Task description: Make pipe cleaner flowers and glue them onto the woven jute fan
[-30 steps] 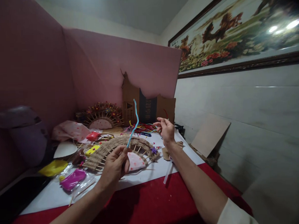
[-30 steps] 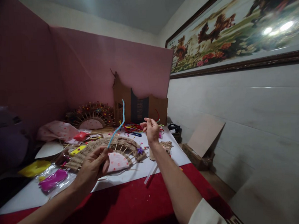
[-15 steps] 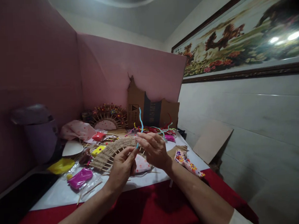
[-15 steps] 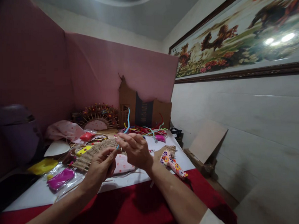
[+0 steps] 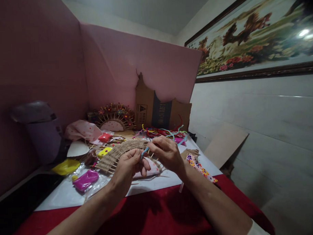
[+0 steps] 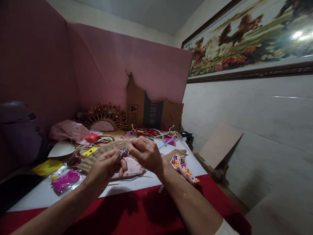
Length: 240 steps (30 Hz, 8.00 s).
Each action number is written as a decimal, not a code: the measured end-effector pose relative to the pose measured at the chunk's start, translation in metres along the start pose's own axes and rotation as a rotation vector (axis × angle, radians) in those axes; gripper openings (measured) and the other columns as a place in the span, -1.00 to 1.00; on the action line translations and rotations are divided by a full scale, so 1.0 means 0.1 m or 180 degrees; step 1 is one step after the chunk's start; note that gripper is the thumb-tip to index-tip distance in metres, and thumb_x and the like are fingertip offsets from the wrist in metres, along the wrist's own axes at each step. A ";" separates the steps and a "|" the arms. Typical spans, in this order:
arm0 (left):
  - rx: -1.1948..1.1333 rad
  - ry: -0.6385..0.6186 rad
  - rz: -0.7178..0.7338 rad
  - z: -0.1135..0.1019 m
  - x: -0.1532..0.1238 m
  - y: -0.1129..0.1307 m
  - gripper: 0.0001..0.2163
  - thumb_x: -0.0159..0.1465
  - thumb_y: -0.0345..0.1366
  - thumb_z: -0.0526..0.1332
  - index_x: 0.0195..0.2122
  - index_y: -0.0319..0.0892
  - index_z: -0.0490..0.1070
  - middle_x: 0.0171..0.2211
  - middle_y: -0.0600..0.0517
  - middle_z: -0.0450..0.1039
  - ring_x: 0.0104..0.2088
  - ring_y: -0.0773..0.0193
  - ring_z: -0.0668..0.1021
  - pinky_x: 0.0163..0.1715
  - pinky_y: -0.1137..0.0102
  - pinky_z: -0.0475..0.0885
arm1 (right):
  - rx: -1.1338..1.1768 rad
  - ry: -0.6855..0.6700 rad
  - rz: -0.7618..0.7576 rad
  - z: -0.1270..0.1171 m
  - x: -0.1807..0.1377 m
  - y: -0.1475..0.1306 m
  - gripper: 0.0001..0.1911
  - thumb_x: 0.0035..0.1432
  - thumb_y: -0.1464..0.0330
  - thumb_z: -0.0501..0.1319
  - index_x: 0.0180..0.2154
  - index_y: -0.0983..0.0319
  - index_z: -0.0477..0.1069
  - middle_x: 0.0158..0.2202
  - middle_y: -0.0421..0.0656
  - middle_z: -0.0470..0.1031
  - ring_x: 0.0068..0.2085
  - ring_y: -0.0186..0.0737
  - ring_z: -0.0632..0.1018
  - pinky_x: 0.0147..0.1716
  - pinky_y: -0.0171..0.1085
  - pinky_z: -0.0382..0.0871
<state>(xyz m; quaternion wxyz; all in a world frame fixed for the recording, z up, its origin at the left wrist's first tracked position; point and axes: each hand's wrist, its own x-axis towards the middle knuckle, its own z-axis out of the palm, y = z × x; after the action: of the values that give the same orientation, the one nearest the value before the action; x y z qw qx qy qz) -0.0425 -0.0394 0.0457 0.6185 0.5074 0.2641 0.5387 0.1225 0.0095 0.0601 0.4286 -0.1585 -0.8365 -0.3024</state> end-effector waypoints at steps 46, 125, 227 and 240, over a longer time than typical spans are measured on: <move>0.0585 0.0147 0.0544 -0.11 0.04 0.04 -0.88 0.11 -0.33 0.26 -0.49 -0.23 0.33 -0.60 0.09 0.42 -0.61 0.43 0.38 -0.54 0.50 0.28 | 0.0466 -0.0336 0.0151 0.00 0.03 -0.04 -0.83 0.16 0.54 0.04 -0.37 0.27 0.38 -0.38 -0.15 0.45 -0.37 -0.31 0.36 -0.37 -0.33 0.21; -0.0005 0.0500 -0.0106 -0.02 0.03 0.06 -0.85 0.04 -0.32 0.28 -0.52 -0.29 0.36 -0.65 0.07 0.41 -0.68 0.39 0.44 -0.66 0.49 0.34 | 0.0197 -0.0254 0.0415 0.06 0.01 -0.19 -0.87 0.15 0.51 0.04 -0.39 0.28 0.33 -0.46 -0.13 0.40 -0.39 -0.28 0.39 -0.39 -0.31 0.25; 0.1018 0.0089 -0.0261 -0.14 0.08 0.17 -0.81 0.00 -0.25 0.31 -0.58 -0.27 0.40 -0.68 0.06 0.40 -0.72 0.43 0.39 -0.73 0.53 0.20 | 0.1037 -0.0470 0.0492 0.05 0.03 -0.07 -0.76 0.16 0.55 -0.01 -0.36 0.23 0.41 -0.36 -0.12 0.43 -0.32 -0.28 0.42 -0.32 -0.31 0.29; 0.0499 0.0545 0.0257 -0.08 0.06 0.10 -0.88 0.05 -0.35 0.24 -0.57 -0.26 0.36 -0.67 0.08 0.40 -0.70 0.41 0.40 -0.69 0.50 0.25 | 0.1341 -0.0293 0.0752 0.10 0.02 -0.21 -0.89 0.16 0.51 0.05 -0.32 0.26 0.32 -0.44 -0.13 0.41 -0.41 -0.28 0.42 -0.38 -0.30 0.28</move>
<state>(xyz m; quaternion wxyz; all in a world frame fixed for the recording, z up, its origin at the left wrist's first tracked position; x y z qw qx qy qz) -0.0519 -0.0321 0.0538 0.5299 0.5165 0.3367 0.5823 0.1039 -0.0003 0.0489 0.4459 -0.1759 -0.8755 -0.0616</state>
